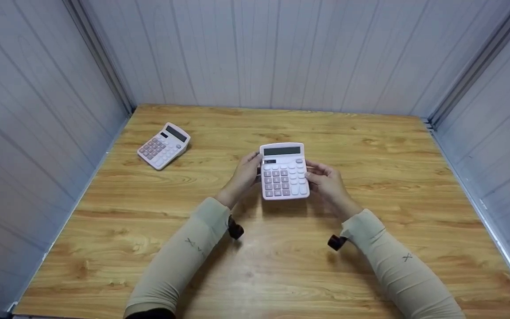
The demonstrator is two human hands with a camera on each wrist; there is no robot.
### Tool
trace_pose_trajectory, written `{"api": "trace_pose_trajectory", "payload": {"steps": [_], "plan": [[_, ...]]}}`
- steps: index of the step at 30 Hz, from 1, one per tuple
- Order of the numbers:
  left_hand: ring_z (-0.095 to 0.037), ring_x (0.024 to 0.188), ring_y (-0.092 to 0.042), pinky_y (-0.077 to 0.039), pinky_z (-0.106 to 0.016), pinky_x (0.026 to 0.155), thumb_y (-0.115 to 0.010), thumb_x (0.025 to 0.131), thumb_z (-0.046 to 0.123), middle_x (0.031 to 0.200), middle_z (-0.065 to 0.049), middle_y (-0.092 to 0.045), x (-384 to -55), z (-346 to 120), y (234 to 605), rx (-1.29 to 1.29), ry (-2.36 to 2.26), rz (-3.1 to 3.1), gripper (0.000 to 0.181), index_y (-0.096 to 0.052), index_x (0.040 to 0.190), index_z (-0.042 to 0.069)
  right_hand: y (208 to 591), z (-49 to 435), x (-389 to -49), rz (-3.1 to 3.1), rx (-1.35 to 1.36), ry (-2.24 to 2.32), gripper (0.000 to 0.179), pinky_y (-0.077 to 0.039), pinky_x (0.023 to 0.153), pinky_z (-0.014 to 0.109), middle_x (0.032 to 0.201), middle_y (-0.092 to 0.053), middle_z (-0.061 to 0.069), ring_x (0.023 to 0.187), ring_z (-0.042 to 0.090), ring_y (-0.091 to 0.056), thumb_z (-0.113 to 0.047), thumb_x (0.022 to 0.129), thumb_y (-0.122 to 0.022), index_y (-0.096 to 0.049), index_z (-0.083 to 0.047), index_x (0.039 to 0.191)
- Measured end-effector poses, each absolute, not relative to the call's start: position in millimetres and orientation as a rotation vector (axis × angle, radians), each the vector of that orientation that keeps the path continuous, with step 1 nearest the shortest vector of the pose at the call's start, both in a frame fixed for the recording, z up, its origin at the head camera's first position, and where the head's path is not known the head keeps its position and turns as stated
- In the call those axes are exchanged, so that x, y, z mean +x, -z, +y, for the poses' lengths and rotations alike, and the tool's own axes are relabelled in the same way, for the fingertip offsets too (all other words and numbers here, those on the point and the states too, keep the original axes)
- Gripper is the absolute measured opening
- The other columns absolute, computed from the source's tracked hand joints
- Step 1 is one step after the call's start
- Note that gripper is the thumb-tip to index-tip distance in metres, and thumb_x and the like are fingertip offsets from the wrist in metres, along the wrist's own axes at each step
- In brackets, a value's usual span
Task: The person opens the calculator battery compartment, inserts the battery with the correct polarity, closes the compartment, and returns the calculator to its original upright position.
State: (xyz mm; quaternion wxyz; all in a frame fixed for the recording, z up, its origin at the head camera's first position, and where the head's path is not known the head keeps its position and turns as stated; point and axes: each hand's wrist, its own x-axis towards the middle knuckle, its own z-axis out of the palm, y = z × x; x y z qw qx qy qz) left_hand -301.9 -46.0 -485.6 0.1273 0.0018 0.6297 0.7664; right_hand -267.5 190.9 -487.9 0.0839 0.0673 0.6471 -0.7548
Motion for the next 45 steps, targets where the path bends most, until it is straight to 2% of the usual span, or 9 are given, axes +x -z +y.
{"api": "trace_pose_trajectory", "payload": {"steps": [5,13,23,26,28,35,41,45], "plan": [[-0.015,0.081,-0.069,-0.06,-0.024,0.069,-0.038,0.116,0.014,0.111,-0.009,-0.069,-303.0,-45.5,482.1,-0.033,-2.221,1.846,0.046,-0.052,0.158,0.0,484.9,190.9,-270.1,1.904,0.207,2.292,0.05,-0.064,0.08,0.025,0.105,-0.076,-0.003,0.092,0.01,-0.075,0.007,0.107,-0.055,-0.049,0.007,0.157],[-0.013,0.078,-0.067,-0.058,-0.024,0.069,-0.044,0.112,0.006,0.125,-0.018,-0.07,-302.7,-46.1,479.4,-0.058,-2.19,1.921,0.042,-0.056,0.15,-0.008,479.8,190.8,-276.0,1.859,0.26,2.354,0.049,-0.064,0.081,0.025,0.105,-0.074,-0.002,0.092,0.01,-0.075,0.007,0.108,-0.054,-0.049,0.006,0.157],[-0.019,0.099,-0.072,-0.065,-0.033,0.088,-0.051,0.109,0.003,0.136,-0.022,-0.07,-302.9,-46.9,478.8,-0.042,-2.128,2.047,0.041,-0.061,0.147,-0.006,477.5,190.9,-286.5,1.859,0.364,2.332,0.047,-0.062,0.081,0.023,0.115,-0.072,0.003,0.097,0.01,-0.072,0.004,0.109,-0.055,-0.053,0.002,0.156],[-0.022,0.105,-0.072,-0.064,-0.036,0.093,-0.051,0.108,0.001,0.137,-0.022,-0.07,-304.7,-46.1,478.5,-0.044,-2.119,2.063,0.041,-0.062,0.147,-0.006,477.7,189.9,-288.8,1.855,0.364,2.346,0.046,-0.062,0.08,0.023,0.111,-0.072,0.002,0.094,0.01,-0.072,0.004,0.109,-0.055,-0.052,0.006,0.155],[-0.022,0.103,-0.072,-0.064,-0.038,0.094,-0.051,0.108,0.0,0.135,-0.022,-0.071,-306.3,-46.0,479.5,-0.045,-2.126,2.064,0.041,-0.062,0.146,-0.006,478.0,189.4,-291.1,1.861,0.36,2.343,0.045,-0.062,0.079,0.023,0.109,-0.072,0.002,0.094,0.01,-0.072,0.004,0.109,-0.055,-0.051,0.008,0.154],[-0.02,0.094,-0.071,-0.062,-0.043,0.098,-0.05,0.107,-0.001,0.124,-0.022,-0.074,-311.6,-47.2,483.5,-0.033,-2.126,2.077,0.039,-0.063,0.144,-0.009,484.3,187.9,-303.8,1.975,0.347,2.22,0.04,-0.063,0.083,0.026,0.121,-0.068,0.009,0.095,0.012,-0.072,-0.001,0.109,-0.057,-0.054,0.007,0.149],[-0.019,0.093,-0.071,-0.062,-0.037,0.091,-0.05,0.107,-0.002,0.121,-0.019,-0.074,-323.3,-48.1,487.7,-0.094,-2.049,2.095,0.039,-0.063,0.144,-0.008,489.8,185.7,-313.1,2.056,0.366,2.111,0.039,-0.062,0.09,0.029,0.129,-0.066,0.011,0.102,0.014,-0.07,-0.002,0.109,-0.057,-0.057,0.004,0.148],[-0.019,0.095,-0.071,-0.062,-0.031,0.086,-0.048,0.108,-0.002,0.121,-0.017,-0.074,-329.3,-47.2,489.5,-0.129,-2.038,2.064,0.039,-0.063,0.144,-0.008,490.9,184.5,-317.9,2.125,0.356,2.038,0.04,-0.062,0.087,0.026,0.13,-0.065,0.013,0.105,0.017,-0.068,-0.003,0.109,-0.056,-0.058,0.004,0.148]]}}
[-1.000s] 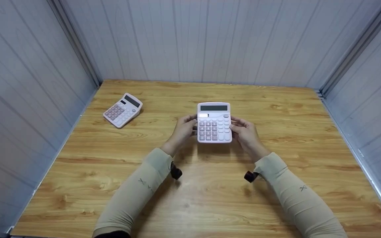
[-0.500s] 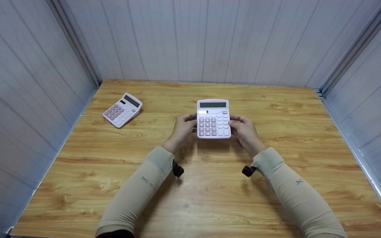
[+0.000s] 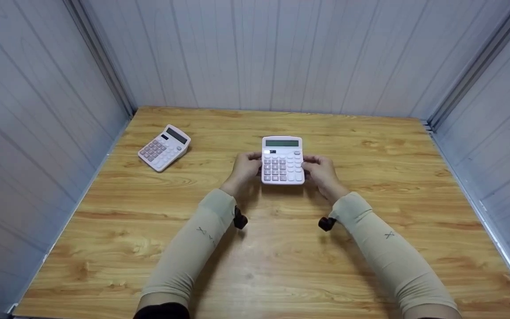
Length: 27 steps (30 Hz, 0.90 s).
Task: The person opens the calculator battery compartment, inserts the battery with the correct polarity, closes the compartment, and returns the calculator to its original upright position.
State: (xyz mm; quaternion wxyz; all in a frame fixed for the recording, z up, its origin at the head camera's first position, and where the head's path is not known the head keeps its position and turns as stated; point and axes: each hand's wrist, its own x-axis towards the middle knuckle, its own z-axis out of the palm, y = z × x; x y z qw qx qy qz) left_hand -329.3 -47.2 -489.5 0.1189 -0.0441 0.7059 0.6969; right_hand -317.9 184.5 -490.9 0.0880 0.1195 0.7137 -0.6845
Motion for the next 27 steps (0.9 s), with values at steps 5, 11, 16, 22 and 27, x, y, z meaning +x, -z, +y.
{"api": "trace_pose_trajectory", "payload": {"steps": [5,11,16,22,27], "plan": [[-0.016,0.092,-0.07,-0.061,-0.025,0.078,-0.05,0.106,-0.002,0.12,-0.017,-0.075,-333.6,-45.6,491.4,-0.157,-1.998,2.129,0.039,-0.065,0.141,-0.007,494.7,184.3,-323.6,2.184,0.334,1.991,0.04,-0.059,0.09,0.024,0.134,-0.066,0.017,0.111,0.018,-0.066,0.0,0.108,-0.056,-0.059,0.007,0.147],[-0.016,0.097,-0.068,-0.06,-0.026,0.081,-0.052,0.102,-0.003,0.128,-0.021,-0.075,-339.0,-43.5,494.7,-0.159,-1.895,2.268,0.041,-0.067,0.14,-0.008,498.4,184.8,-329.2,2.231,0.344,1.936,0.04,-0.058,0.106,0.034,0.133,-0.067,0.016,0.112,0.017,-0.065,0.002,0.105,-0.058,-0.063,0.007,0.144],[-0.019,0.113,-0.064,-0.057,-0.03,0.099,-0.053,0.101,-0.006,0.133,-0.021,-0.073,-342.4,-42.8,498.6,-0.176,-1.85,2.322,0.04,-0.068,0.138,-0.009,498.8,184.7,-332.7,2.309,0.333,1.84,0.038,-0.06,0.104,0.037,0.126,-0.07,0.014,0.101,0.013,-0.068,0.002,0.104,-0.059,-0.066,0.007,0.141],[-0.021,0.118,-0.064,-0.055,-0.033,0.106,-0.057,0.103,-0.004,0.134,-0.021,-0.073,-342.6,-43.3,500.1,-0.132,-1.779,2.397,0.035,-0.07,0.135,-0.009,497.3,186.7,-336.3,2.313,0.343,1.746,0.036,-0.059,0.1,0.034,0.131,-0.068,0.016,0.105,0.016,-0.067,0.002,0.104,-0.059,-0.066,0.006,0.14],[-0.021,0.118,-0.063,-0.055,-0.035,0.107,-0.056,0.102,-0.005,0.135,-0.02,-0.072,-343.3,-43.6,500.8,-0.119,-1.708,2.442,0.037,-0.07,0.136,-0.007,497.9,188.3,-338.9,2.345,0.336,1.648,0.034,-0.06,0.089,0.029,0.129,-0.069,0.014,0.102,0.018,-0.069,0.001,0.104,-0.06,-0.068,0.003,0.137]]}}
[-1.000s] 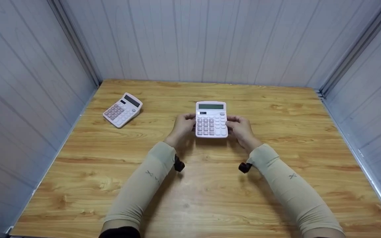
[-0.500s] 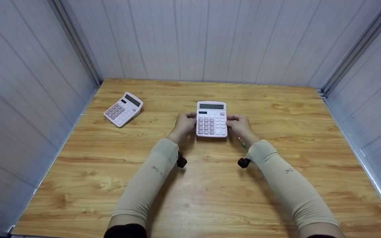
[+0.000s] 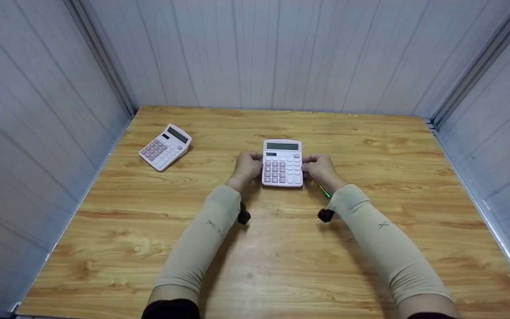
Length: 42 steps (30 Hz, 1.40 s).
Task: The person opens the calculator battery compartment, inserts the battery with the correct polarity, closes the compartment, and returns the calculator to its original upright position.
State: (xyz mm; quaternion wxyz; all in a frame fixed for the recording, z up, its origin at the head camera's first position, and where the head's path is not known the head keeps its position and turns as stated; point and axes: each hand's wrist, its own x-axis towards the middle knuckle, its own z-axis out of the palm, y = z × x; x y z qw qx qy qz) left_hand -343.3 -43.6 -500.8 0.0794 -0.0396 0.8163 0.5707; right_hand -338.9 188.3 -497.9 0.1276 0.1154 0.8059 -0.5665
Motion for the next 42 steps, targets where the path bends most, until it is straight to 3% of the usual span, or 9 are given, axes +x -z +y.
{"api": "trace_pose_trajectory", "payload": {"steps": [7,15,19,26,31,37,42], "plan": [[-0.024,0.123,-0.064,-0.056,-0.039,0.11,-0.054,0.1,-0.008,0.137,-0.022,-0.071,-344.9,-43.5,503.2,-0.13,-1.684,2.444,0.039,-0.069,0.136,-0.009,499.2,189.3,-341.8,2.381,0.347,1.547,0.03,-0.053,0.059,0.025,0.11,-0.073,0.007,0.086,0.016,-0.069,0.0,0.101,-0.064,-0.073,-0.002,0.13],[-0.024,0.119,-0.065,-0.058,-0.038,0.107,-0.053,0.1,-0.007,0.137,-0.023,-0.071,-345.3,-43.1,504.0,-0.136,-1.632,2.453,0.04,-0.067,0.138,-0.011,500.4,187.3,-345.6,2.411,0.332,1.506,0.032,-0.058,0.069,0.023,0.119,-0.073,0.012,0.091,0.016,-0.07,0.004,0.101,-0.063,-0.073,0.002,0.131],[-0.019,0.11,-0.065,-0.059,-0.032,0.098,-0.052,0.101,-0.006,0.133,-0.022,-0.073,-346.2,-43.6,506.7,-0.127,-1.625,2.44,0.038,-0.069,0.136,-0.01,500.8,186.4,-346.4,2.407,0.338,1.491,0.033,-0.06,0.075,0.024,0.125,-0.072,0.014,0.094,0.016,-0.071,0.003,0.102,-0.062,-0.072,0.002,0.133],[-0.028,0.119,-0.065,-0.058,-0.039,0.107,-0.051,0.099,-0.008,0.136,-0.027,-0.07,-346.0,-43.9,512.5,-0.104,-1.588,2.503,0.038,-0.068,0.133,-0.013,506.2,187.9,-344.7,2.43,0.32,1.481,0.032,-0.057,0.068,0.022,0.115,-0.073,0.011,0.087,0.014,-0.07,0.001,0.1,-0.064,-0.073,0.001,0.131],[-0.025,0.114,-0.066,-0.06,-0.035,0.098,-0.052,0.101,-0.007,0.136,-0.025,-0.07,-344.8,-45.2,510.0,-0.103,-1.622,2.452,0.038,-0.067,0.135,-0.012,505.0,187.7,-345.1,2.426,0.32,1.484,0.033,-0.059,0.073,0.023,0.123,-0.073,0.014,0.094,0.016,-0.072,0.001,0.102,-0.063,-0.072,0.0,0.133],[-0.018,0.095,-0.064,-0.055,-0.028,0.077,-0.053,0.107,0.01,0.132,-0.019,-0.069,-345.3,-54.6,501.4,-0.163,-1.619,2.412,0.042,-0.061,0.145,-0.005,500.0,189.0,-344.1,2.401,0.349,1.582,0.033,-0.061,0.084,0.027,0.127,-0.071,0.015,0.103,0.02,-0.07,-0.001,0.104,-0.064,-0.069,0.001,0.137],[-0.019,0.097,-0.06,-0.054,-0.033,0.083,-0.051,0.108,0.012,0.128,-0.016,-0.065,-345.1,-71.5,493.2,-0.159,-1.677,2.366,0.045,-0.055,0.15,-0.004,495.9,191.7,-342.3,2.326,0.357,1.727,0.036,-0.062,0.084,0.033,0.12,-0.067,0.016,0.1,0.023,-0.069,0.0,0.102,-0.062,-0.066,0.003,0.138]]}}
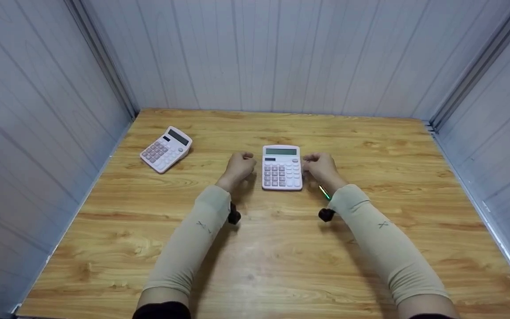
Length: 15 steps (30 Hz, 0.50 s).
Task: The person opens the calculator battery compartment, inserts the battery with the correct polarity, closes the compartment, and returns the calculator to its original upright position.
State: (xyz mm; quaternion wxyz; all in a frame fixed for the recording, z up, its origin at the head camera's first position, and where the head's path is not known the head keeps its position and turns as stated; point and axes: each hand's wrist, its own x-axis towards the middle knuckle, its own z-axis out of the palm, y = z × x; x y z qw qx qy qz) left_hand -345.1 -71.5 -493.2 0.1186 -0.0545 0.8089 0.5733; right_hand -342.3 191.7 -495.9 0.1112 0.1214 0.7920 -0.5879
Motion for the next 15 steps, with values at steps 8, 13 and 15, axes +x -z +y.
{"api": "trace_pose_trajectory", "payload": {"steps": [8,13,15], "plan": [[-0.026,0.1,-0.058,-0.055,-0.044,0.089,-0.053,0.11,0.016,0.136,-0.018,-0.059,-342.1,-103.6,485.0,-0.101,-1.784,2.287,0.05,-0.047,0.155,-0.005,490.2,189.2,-337.0,2.295,0.33,1.798,0.039,-0.063,0.088,0.037,0.12,-0.066,0.012,0.099,0.021,-0.068,-0.001,0.102,-0.064,-0.066,0.002,0.14],[-0.024,0.094,-0.053,-0.052,-0.045,0.085,-0.052,0.11,0.012,0.139,-0.021,-0.056,-337.1,-123.6,482.9,-0.078,-1.869,2.22,0.051,-0.043,0.157,-0.007,483.7,183.3,-331.6,2.347,0.25,1.771,0.039,-0.062,0.09,0.033,0.122,-0.069,0.013,0.094,0.016,-0.069,-0.001,0.102,-0.066,-0.067,0.004,0.14],[-0.023,0.094,-0.054,-0.053,-0.042,0.083,-0.053,0.109,0.011,0.132,-0.018,-0.057,-337.0,-130.2,482.6,-0.082,-1.879,2.237,0.05,-0.044,0.155,-0.008,481.2,181.2,-329.6,2.355,0.22,1.778,0.039,-0.062,0.087,0.029,0.121,-0.069,0.013,0.092,0.015,-0.069,-0.001,0.101,-0.066,-0.067,0.005,0.14]]}}
